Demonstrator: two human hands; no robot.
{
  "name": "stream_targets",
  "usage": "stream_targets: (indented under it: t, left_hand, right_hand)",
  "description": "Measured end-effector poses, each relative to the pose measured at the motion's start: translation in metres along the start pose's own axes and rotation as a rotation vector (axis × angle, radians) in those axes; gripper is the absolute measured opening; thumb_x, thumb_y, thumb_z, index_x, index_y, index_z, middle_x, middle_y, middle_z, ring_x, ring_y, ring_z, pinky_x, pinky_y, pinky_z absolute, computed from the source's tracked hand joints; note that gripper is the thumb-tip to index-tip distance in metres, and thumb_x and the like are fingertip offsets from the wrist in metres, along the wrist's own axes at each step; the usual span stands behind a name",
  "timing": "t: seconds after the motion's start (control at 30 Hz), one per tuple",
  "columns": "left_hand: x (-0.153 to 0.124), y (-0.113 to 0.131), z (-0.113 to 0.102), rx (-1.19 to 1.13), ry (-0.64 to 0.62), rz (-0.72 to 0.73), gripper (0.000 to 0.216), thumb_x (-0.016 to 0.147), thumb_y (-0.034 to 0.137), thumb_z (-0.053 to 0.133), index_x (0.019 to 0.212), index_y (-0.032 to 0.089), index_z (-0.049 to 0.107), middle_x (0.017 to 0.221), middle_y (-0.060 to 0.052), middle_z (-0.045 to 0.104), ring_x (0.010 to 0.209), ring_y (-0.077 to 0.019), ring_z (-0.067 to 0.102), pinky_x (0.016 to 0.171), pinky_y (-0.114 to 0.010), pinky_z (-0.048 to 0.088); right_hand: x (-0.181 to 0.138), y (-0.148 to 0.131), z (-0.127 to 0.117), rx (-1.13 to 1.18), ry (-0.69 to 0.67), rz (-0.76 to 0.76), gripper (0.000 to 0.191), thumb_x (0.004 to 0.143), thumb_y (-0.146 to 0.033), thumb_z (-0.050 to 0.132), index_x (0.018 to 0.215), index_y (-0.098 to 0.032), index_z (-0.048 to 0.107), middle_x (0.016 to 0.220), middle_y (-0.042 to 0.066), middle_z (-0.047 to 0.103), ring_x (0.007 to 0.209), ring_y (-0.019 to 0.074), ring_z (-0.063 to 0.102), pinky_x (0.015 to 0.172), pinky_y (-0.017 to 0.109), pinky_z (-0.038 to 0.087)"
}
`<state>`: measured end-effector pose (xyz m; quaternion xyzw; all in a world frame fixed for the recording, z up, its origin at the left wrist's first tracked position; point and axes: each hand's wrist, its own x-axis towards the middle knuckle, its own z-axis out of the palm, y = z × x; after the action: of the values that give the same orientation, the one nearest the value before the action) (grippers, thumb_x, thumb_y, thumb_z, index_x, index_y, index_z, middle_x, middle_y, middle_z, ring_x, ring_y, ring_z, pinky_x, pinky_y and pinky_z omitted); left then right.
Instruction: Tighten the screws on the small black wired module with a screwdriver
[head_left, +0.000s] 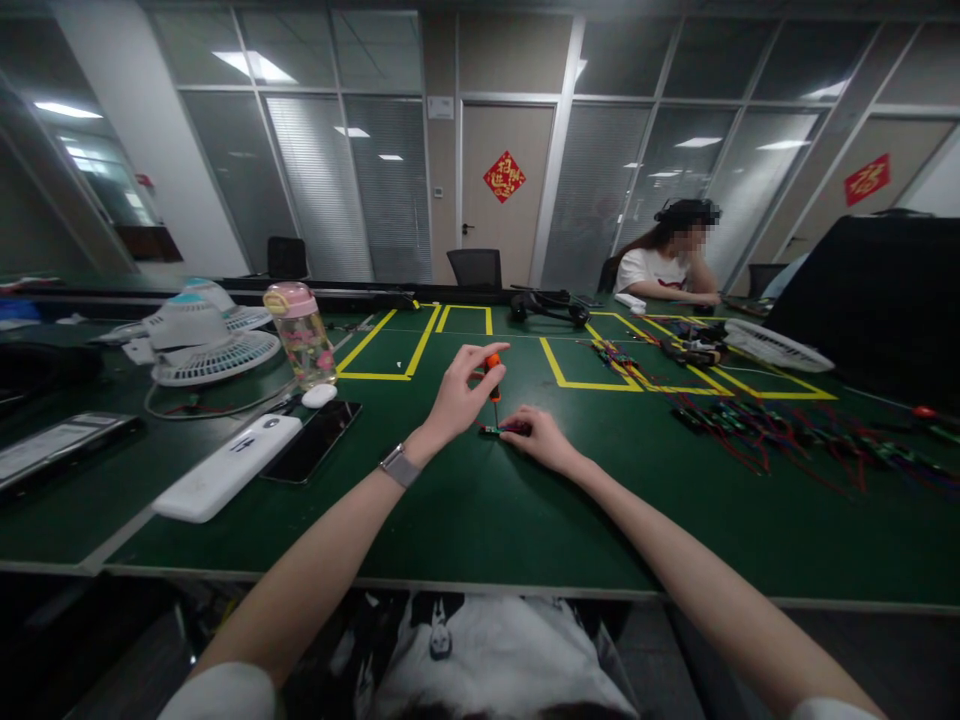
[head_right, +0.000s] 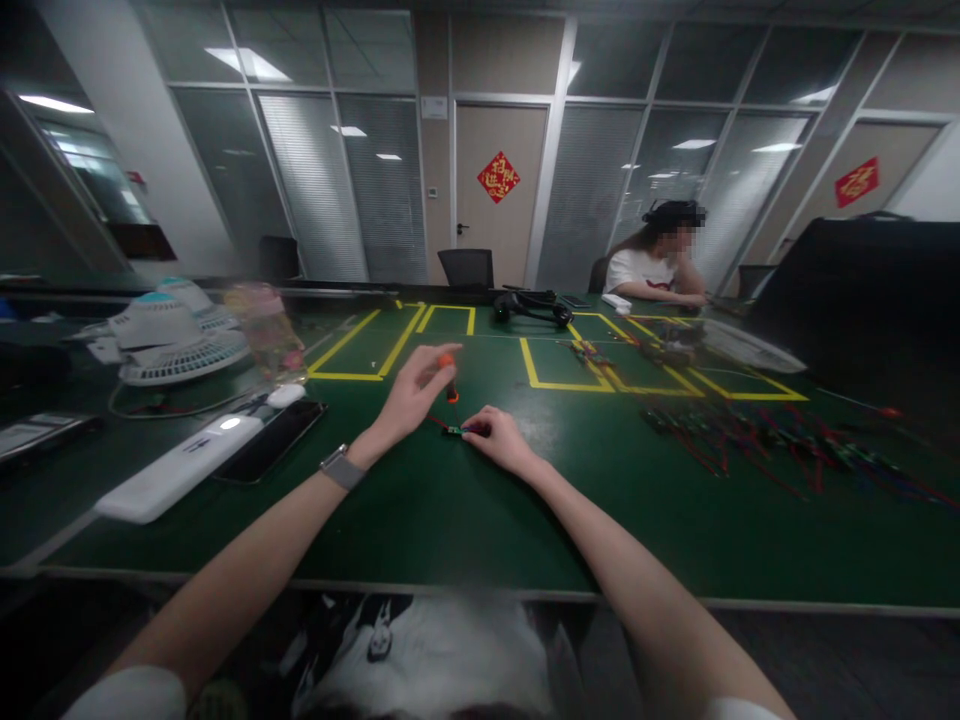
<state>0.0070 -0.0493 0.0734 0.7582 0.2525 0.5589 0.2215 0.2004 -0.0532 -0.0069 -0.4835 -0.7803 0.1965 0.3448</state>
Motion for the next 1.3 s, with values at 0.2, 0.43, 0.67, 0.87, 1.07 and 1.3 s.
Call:
stream_targets:
  t: [0.2, 0.43, 0.67, 0.87, 1.07, 1.3]
  left_hand:
    - [0.0003, 0.0005, 0.0014, -0.105, -0.032, -0.025, 0.031, 0.103, 0.026, 0.051, 0.128, 0.021, 0.069, 0.109, -0.007, 0.068, 0.093, -0.0167, 0.068, 0.079, -0.026, 0.058]
    - [0.002, 0.0008, 0.0005, -0.045, -0.022, -0.034, 0.026, 0.1, 0.028, 0.057, 0.12, 0.022, 0.073, 0.111, -0.007, 0.067, 0.092, -0.0166, 0.067, 0.078, -0.025, 0.057]
    - [0.0012, 0.0014, 0.0034, -0.06, 0.007, 0.027, 0.024, 0.099, 0.025, 0.059, 0.117, 0.021, 0.074, 0.107, -0.006, 0.071, 0.095, -0.0179, 0.069, 0.086, -0.03, 0.057]
    - [-0.0007, 0.0055, 0.0036, 0.061, 0.069, 0.047, 0.023, 0.1, 0.025, 0.059, 0.117, 0.021, 0.074, 0.107, -0.006, 0.069, 0.099, -0.0185, 0.067, 0.093, -0.032, 0.054]
    - [0.0026, 0.003, 0.0003, 0.014, 0.02, 0.038, 0.028, 0.104, 0.027, 0.052, 0.121, 0.021, 0.073, 0.108, -0.007, 0.072, 0.101, -0.0185, 0.068, 0.093, -0.03, 0.054]
    - [0.0019, 0.001, 0.0018, -0.027, 0.016, 0.019, 0.029, 0.101, 0.028, 0.057, 0.125, 0.022, 0.073, 0.112, -0.007, 0.069, 0.1, -0.018, 0.068, 0.089, -0.029, 0.057]
  right_hand:
    - [-0.0008, 0.003, -0.0024, -0.016, -0.029, -0.026, 0.017, 0.085, -0.016, 0.07, 0.099, -0.017, 0.081, 0.087, 0.005, 0.067, 0.074, 0.0148, 0.058, 0.075, 0.029, 0.05]
    - [-0.0028, 0.0031, -0.0061, -0.012, -0.065, -0.064, 0.022, 0.087, -0.014, 0.065, 0.103, -0.016, 0.08, 0.092, 0.006, 0.066, 0.077, 0.0156, 0.06, 0.076, 0.03, 0.051]
    - [-0.0044, 0.0041, -0.0046, -0.009, -0.023, -0.067, 0.019, 0.086, -0.018, 0.069, 0.102, -0.018, 0.08, 0.099, 0.008, 0.064, 0.087, 0.0183, 0.063, 0.083, 0.033, 0.053]
    - [-0.0031, 0.006, -0.0032, -0.084, 0.016, -0.074, 0.017, 0.085, -0.019, 0.073, 0.099, -0.022, 0.082, 0.1, 0.008, 0.067, 0.097, 0.0229, 0.064, 0.093, 0.041, 0.052]
    - [-0.002, 0.0063, -0.0012, -0.041, 0.021, -0.1, 0.026, 0.084, -0.02, 0.075, 0.11, -0.022, 0.078, 0.117, 0.01, 0.075, 0.111, 0.0266, 0.069, 0.105, 0.046, 0.05]
    - [-0.0013, 0.0086, 0.0006, 0.007, -0.004, -0.029, 0.011, 0.084, -0.023, 0.076, 0.095, -0.023, 0.078, 0.123, 0.01, 0.077, 0.128, 0.0313, 0.067, 0.122, 0.063, 0.03]
